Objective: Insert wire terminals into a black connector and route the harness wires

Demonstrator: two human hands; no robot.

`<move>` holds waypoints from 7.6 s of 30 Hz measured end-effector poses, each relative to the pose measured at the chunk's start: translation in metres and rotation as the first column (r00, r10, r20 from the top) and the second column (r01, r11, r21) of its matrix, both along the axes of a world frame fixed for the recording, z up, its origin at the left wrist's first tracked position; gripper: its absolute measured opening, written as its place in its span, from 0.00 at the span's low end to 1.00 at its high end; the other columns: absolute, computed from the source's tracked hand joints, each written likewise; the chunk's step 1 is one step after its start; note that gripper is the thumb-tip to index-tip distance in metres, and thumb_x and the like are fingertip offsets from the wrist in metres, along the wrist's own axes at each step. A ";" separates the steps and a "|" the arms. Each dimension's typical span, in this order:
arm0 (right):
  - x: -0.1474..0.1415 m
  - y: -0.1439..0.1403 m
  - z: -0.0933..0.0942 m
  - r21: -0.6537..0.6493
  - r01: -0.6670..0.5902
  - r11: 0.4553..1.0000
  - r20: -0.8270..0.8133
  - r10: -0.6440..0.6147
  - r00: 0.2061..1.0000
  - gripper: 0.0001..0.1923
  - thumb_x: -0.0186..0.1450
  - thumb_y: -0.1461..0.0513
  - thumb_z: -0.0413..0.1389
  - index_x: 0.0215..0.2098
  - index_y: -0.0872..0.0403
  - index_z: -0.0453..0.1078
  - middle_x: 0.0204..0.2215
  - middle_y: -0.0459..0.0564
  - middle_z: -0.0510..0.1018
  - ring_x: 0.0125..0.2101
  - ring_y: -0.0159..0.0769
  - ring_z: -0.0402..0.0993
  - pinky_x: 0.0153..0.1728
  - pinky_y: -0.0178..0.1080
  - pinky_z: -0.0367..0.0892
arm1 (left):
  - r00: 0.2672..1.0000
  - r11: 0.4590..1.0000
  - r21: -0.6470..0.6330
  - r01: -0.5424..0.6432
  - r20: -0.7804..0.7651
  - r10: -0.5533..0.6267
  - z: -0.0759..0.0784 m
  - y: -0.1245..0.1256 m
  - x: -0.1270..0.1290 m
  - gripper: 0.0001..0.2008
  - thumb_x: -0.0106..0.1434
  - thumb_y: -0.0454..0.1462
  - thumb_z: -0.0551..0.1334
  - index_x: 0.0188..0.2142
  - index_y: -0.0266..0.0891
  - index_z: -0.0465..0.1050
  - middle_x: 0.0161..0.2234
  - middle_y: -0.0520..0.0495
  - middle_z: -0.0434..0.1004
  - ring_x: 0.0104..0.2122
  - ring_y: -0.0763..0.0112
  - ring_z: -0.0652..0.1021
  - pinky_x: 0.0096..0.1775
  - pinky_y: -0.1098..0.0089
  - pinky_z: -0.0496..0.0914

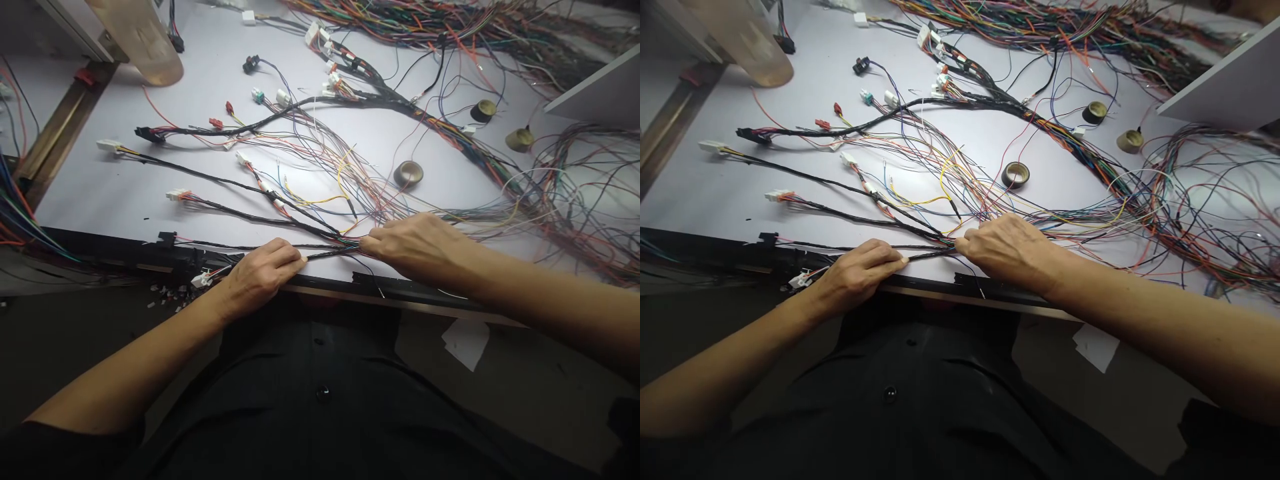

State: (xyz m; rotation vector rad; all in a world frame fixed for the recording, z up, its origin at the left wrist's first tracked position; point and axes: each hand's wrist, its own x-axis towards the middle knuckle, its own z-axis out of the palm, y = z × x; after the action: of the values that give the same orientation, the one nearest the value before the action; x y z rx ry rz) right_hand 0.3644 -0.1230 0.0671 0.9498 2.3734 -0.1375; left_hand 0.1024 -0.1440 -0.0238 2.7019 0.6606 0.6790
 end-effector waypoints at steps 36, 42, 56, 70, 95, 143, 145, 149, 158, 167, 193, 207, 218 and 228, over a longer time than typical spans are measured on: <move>0.125 -0.009 -0.063 0.472 0.580 0.664 -0.664 -0.165 0.729 0.15 0.70 0.54 0.48 0.45 0.49 0.74 0.34 0.49 0.81 0.32 0.39 0.74 0.27 0.38 0.55 | 0.891 0.649 -0.611 -0.453 -0.337 0.305 0.028 0.032 0.090 0.15 0.58 0.42 0.58 0.22 0.34 0.75 0.18 0.53 0.66 0.21 0.77 0.64 0.24 0.74 0.55; 0.073 -0.007 -0.057 0.530 0.441 0.724 -0.717 0.106 0.689 0.11 0.67 0.57 0.53 0.45 0.50 0.72 0.42 0.48 0.78 0.40 0.40 0.69 0.40 0.43 0.54 | 0.878 0.568 -0.674 -0.473 -0.301 0.373 0.030 0.028 0.092 0.13 0.56 0.40 0.59 0.22 0.33 0.75 0.18 0.53 0.67 0.21 0.78 0.64 0.24 0.76 0.56; 0.016 -0.018 -0.103 0.470 0.273 0.839 -0.748 0.216 0.627 0.10 0.69 0.58 0.51 0.34 0.55 0.70 0.33 0.48 0.77 0.33 0.35 0.66 0.35 0.39 0.51 | 0.937 0.683 -0.652 -0.330 -0.314 0.153 0.031 0.033 0.081 0.15 0.63 0.41 0.55 0.25 0.34 0.71 0.21 0.53 0.67 0.24 0.76 0.66 0.27 0.74 0.58; 0.018 -0.022 -0.101 0.472 0.256 0.843 -0.757 0.240 0.607 0.15 0.71 0.62 0.45 0.31 0.53 0.70 0.28 0.47 0.75 0.29 0.33 0.65 0.33 0.39 0.51 | 0.868 0.819 -0.376 -0.433 -0.419 0.267 0.038 0.022 0.083 0.11 0.64 0.36 0.51 0.27 0.36 0.66 0.27 0.48 0.68 0.29 0.71 0.67 0.34 0.70 0.59; 0.018 -0.032 -0.086 0.321 0.413 0.852 -0.857 0.076 0.510 0.10 0.70 0.58 0.50 0.38 0.51 0.73 0.35 0.48 0.79 0.36 0.36 0.69 0.40 0.43 0.54 | 0.925 0.375 -0.853 -0.363 -0.280 0.258 0.044 0.011 0.065 0.16 0.60 0.45 0.61 0.41 0.36 0.76 0.31 0.49 0.74 0.29 0.73 0.72 0.32 0.72 0.67; -0.036 -0.069 -0.083 -0.266 0.764 0.588 -0.934 -0.353 -0.054 0.08 0.67 0.64 0.53 0.42 0.53 0.73 0.38 0.50 0.79 0.40 0.35 0.75 0.42 0.36 0.69 | 0.925 -0.231 -0.947 0.224 0.132 0.355 0.019 0.020 0.051 0.13 0.63 0.41 0.61 0.43 0.32 0.73 0.22 0.55 0.57 0.20 0.83 0.54 0.21 0.79 0.47; -0.035 -0.067 -0.084 -0.208 0.782 0.588 -0.934 -0.356 0.019 0.08 0.67 0.64 0.53 0.42 0.52 0.73 0.39 0.49 0.78 0.40 0.35 0.75 0.41 0.35 0.69 | 0.929 -0.246 -0.943 0.222 0.128 0.348 0.020 0.021 0.051 0.13 0.64 0.40 0.60 0.42 0.32 0.73 0.22 0.55 0.57 0.20 0.84 0.53 0.21 0.79 0.46; -0.031 -0.061 -0.085 -0.081 0.774 0.628 -0.919 -0.347 0.185 0.08 0.68 0.61 0.53 0.42 0.50 0.73 0.40 0.46 0.79 0.38 0.32 0.76 0.38 0.32 0.68 | 0.941 -0.234 -0.946 0.225 0.148 0.304 0.019 0.022 0.051 0.11 0.65 0.40 0.59 0.37 0.33 0.72 0.22 0.55 0.57 0.19 0.84 0.52 0.20 0.79 0.46; -0.020 -0.050 -0.085 0.058 0.695 0.717 -0.910 -0.248 0.332 0.08 0.68 0.60 0.53 0.35 0.51 0.73 0.34 0.43 0.80 0.33 0.28 0.76 0.32 0.30 0.64 | 0.951 -0.213 -0.950 0.229 0.171 0.259 0.019 0.023 0.051 0.12 0.66 0.42 0.58 0.33 0.33 0.69 0.22 0.55 0.58 0.18 0.84 0.52 0.20 0.78 0.46; -0.021 -0.053 -0.093 0.147 0.706 0.693 -0.922 -0.162 0.351 0.09 0.69 0.61 0.52 0.34 0.52 0.72 0.31 0.43 0.81 0.32 0.28 0.76 0.33 0.31 0.63 | 0.954 -0.207 -0.958 0.200 0.143 0.263 0.020 0.023 0.052 0.12 0.66 0.41 0.57 0.37 0.33 0.71 0.23 0.55 0.56 0.19 0.84 0.51 0.20 0.78 0.44; 0.002 -0.035 -0.082 -0.165 0.531 0.831 -0.895 -0.352 0.273 0.04 0.66 0.61 0.55 0.36 0.52 0.72 0.35 0.45 0.78 0.34 0.29 0.72 0.33 0.31 0.61 | 0.970 -0.152 -0.980 0.129 0.093 0.226 0.021 0.023 0.054 0.16 0.65 0.44 0.58 0.43 0.32 0.72 0.23 0.55 0.59 0.19 0.83 0.53 0.21 0.77 0.45; 0.007 -0.035 -0.073 -0.086 0.509 0.856 -0.857 -0.324 0.400 0.12 0.70 0.59 0.48 0.38 0.54 0.72 0.36 0.49 0.78 0.33 0.31 0.72 0.32 0.32 0.60 | 0.970 -0.137 -0.984 0.118 0.085 0.228 0.023 0.023 0.055 0.17 0.65 0.45 0.58 0.44 0.33 0.72 0.23 0.55 0.58 0.19 0.83 0.52 0.21 0.76 0.45; -0.012 -0.047 -0.056 -0.930 0.289 0.226 -0.333 -0.849 -0.409 0.19 0.58 0.50 0.59 0.23 0.58 0.71 0.16 0.41 0.68 0.13 0.22 0.54 0.15 0.31 0.47 | 0.994 0.387 -0.921 -0.033 0.009 0.106 0.032 0.018 0.058 0.16 0.67 0.43 0.53 0.28 0.35 0.68 0.22 0.53 0.64 0.22 0.78 0.61 0.26 0.75 0.56; -0.017 -0.050 -0.055 -0.986 0.160 0.056 -0.137 -0.817 -0.561 0.15 0.50 0.55 0.66 0.27 0.59 0.74 0.20 0.42 0.71 0.14 0.20 0.59 0.14 0.28 0.51 | 0.993 0.544 -0.838 -0.040 0.026 0.113 0.032 0.012 0.061 0.15 0.68 0.41 0.52 0.28 0.37 0.68 0.23 0.52 0.67 0.25 0.74 0.66 0.33 0.73 0.60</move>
State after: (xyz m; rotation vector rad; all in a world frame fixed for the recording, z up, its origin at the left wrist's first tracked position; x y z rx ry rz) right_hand 0.3475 -0.1727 0.0123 2.4926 1.1811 -2.7696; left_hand 0.1632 -0.1322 0.0082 1.7304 0.8178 0.3282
